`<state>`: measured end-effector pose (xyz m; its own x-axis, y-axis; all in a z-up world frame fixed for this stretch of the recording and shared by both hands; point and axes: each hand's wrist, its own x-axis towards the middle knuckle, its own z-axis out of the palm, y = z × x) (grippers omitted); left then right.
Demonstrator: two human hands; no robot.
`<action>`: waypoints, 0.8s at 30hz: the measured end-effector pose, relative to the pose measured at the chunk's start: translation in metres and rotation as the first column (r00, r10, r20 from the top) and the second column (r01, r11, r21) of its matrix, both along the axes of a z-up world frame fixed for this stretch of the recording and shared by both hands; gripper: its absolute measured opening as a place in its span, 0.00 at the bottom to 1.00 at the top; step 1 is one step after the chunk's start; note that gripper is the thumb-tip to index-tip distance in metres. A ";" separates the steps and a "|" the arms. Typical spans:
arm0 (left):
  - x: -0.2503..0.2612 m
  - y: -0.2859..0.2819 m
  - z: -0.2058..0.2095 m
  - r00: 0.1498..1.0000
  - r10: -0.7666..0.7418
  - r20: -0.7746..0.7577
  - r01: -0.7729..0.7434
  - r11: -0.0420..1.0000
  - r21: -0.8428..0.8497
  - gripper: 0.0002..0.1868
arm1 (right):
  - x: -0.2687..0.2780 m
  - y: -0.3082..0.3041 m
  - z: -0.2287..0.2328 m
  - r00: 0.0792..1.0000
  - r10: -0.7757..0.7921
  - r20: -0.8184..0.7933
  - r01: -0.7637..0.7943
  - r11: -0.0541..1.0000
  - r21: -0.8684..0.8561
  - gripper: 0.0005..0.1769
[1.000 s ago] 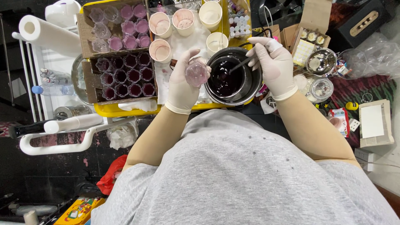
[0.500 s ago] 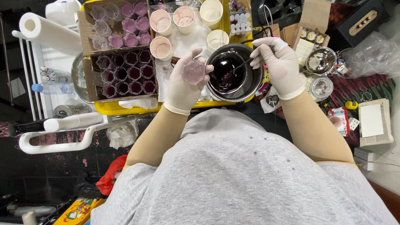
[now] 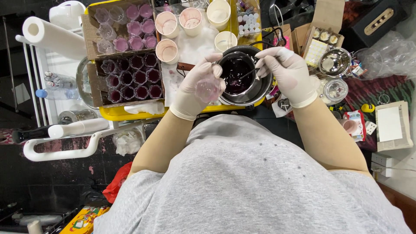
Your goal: Using a tool to stir and prepare a pink wax decoration inside a mold.
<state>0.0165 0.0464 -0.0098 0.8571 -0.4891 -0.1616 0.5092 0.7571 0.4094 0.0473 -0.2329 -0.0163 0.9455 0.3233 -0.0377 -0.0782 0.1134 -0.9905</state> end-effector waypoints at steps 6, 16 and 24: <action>0.002 -0.006 0.011 0.987 -0.114 0.110 0.095 0.982 0.165 0.32 | -0.003 -0.003 0.019 0.995 -0.102 0.022 0.101 0.993 0.061 0.09; 0.005 -0.018 0.039 0.956 -0.270 0.114 0.272 0.962 -0.003 0.48 | -0.007 -0.001 0.008 0.999 -0.046 0.002 0.046 0.998 0.035 0.11; 0.008 -0.015 0.031 0.893 -0.400 0.207 0.398 0.916 0.054 0.50 | -0.010 0.004 0.002 0.996 -0.084 0.032 0.080 0.991 0.110 0.09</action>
